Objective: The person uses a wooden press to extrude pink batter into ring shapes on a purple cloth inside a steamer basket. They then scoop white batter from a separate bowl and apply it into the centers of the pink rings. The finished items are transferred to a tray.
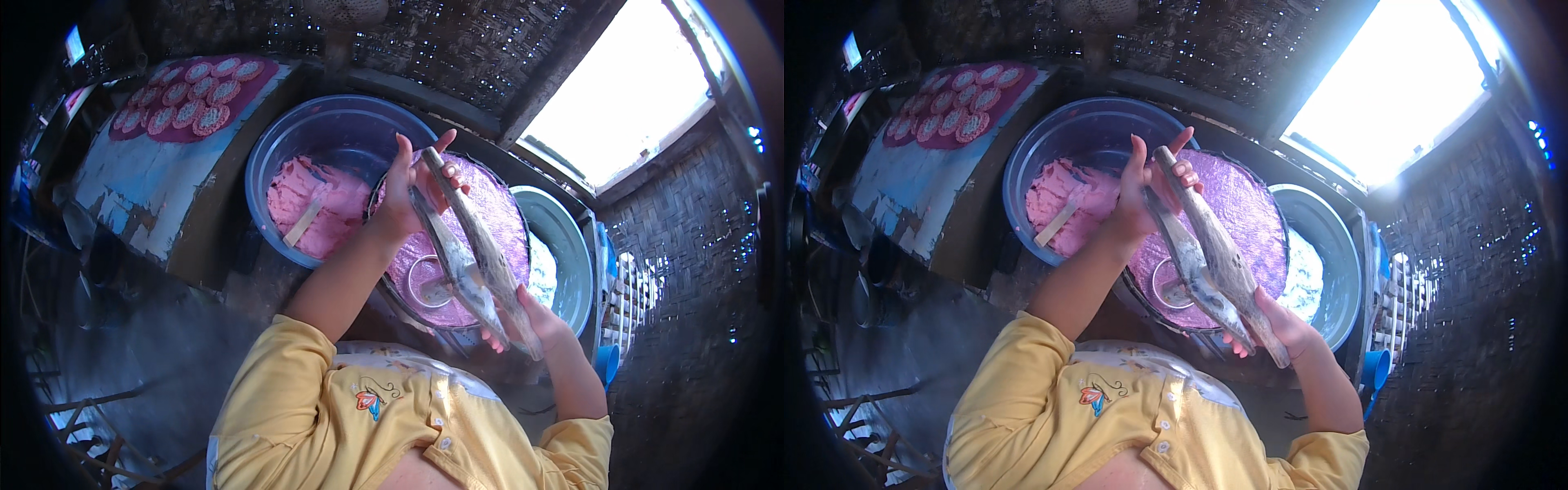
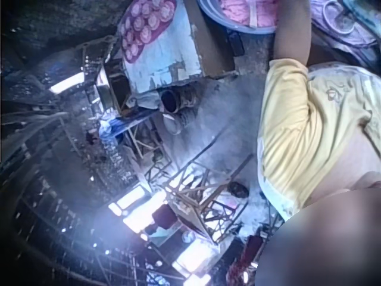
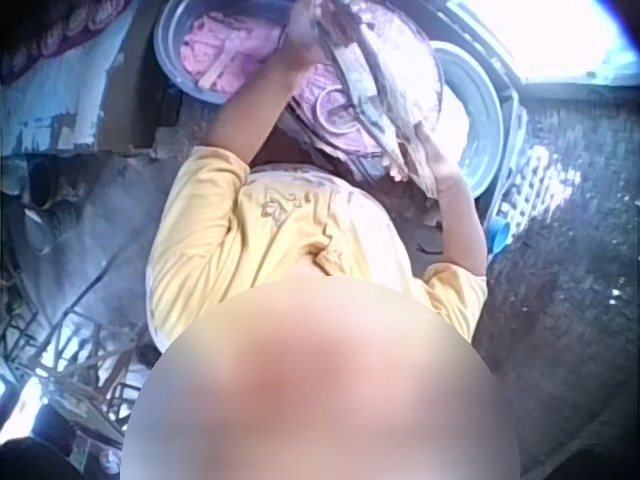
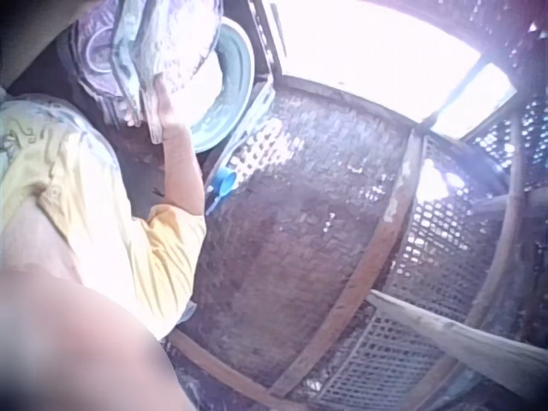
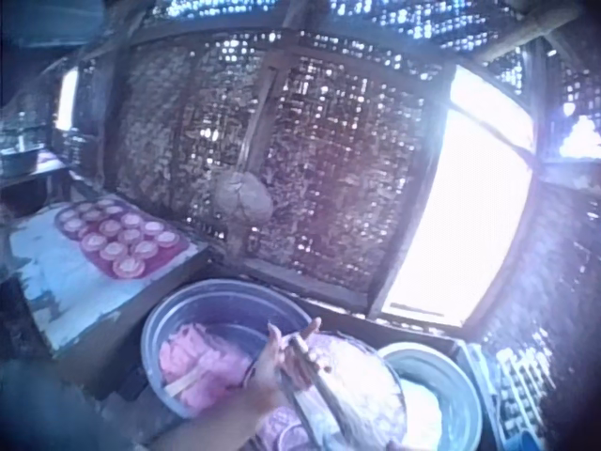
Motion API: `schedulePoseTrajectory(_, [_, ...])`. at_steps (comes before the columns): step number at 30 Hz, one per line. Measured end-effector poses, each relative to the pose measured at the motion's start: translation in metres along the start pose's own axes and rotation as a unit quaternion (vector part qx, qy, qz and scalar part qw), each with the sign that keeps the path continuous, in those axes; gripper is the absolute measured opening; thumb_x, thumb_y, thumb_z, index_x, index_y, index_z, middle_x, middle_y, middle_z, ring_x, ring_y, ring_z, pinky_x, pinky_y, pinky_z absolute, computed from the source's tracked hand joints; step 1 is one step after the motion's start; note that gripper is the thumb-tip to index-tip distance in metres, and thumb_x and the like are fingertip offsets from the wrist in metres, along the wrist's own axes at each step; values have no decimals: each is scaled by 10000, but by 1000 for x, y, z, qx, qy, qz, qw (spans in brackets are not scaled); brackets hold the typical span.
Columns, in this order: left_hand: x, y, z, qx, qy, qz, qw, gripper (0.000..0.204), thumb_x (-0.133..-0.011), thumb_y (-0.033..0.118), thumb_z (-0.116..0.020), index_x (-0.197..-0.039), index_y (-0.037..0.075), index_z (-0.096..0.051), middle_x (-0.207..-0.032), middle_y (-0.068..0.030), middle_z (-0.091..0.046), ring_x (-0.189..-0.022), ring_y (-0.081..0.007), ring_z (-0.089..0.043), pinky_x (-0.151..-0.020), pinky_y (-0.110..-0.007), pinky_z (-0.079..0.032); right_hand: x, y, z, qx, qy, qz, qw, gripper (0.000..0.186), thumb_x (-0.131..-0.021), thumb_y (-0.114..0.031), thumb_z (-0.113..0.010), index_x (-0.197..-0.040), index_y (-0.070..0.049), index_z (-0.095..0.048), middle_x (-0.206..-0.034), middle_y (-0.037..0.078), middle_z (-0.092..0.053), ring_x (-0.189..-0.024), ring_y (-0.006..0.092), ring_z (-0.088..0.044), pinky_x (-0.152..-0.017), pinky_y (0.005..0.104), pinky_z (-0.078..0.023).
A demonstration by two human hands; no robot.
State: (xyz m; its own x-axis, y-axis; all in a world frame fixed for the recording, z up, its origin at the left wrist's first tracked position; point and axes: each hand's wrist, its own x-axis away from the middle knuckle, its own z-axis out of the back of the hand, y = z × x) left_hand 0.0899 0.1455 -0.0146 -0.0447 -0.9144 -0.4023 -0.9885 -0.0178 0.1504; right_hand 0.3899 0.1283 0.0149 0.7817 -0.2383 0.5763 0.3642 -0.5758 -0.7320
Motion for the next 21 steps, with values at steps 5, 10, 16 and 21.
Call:
schedulePoseTrajectory(5, [9,-12,24,33,0,-42,999,724,-848,692,-348,-1335,162,-422,-709,-11,-546,-741,-178,-566,-857,-429,-448,7,-16,1,77,71,-65,992,743,-867,-662,-370,-1248,-27,-438,-926,201,-635,-767,256,-659,-678,376,-545])
schedulePoseTrajectory(10, [19,-10,30,16,46,-67,997,707,-860,693,-315,-1326,172,-422,-666,-2,-529,-686,-176,-561,-791,-416,-469,-1,-13,-12,72,118,-93,986,634,-966,-539,-251,-1152,7,-515,-819,137,-652,-654,200,-644,-612,331,-551])
schedulePoseTrajectory(16, [12,22,30,-1,17,-73,997,741,-855,699,-299,-1353,157,-395,-657,-13,-525,-656,-178,-558,-759,-405,-477,-27,-23,-29,162,135,-17,977,638,-958,-542,-302,-1001,23,-595,-743,96,-639,-574,154,-608,-535,287,-510])
schedulePoseTrajectory(21, [-6,27,42,7,-17,-78,997,736,-855,695,-309,-1336,151,-427,-613,-7,-499,-609,-167,-543,-720,-383,-475,-30,-39,-38,247,232,25,941,578,-952,-495,-392,-907,30,-629,-679,77,-609,-523,116,-566,-482,269,-468])
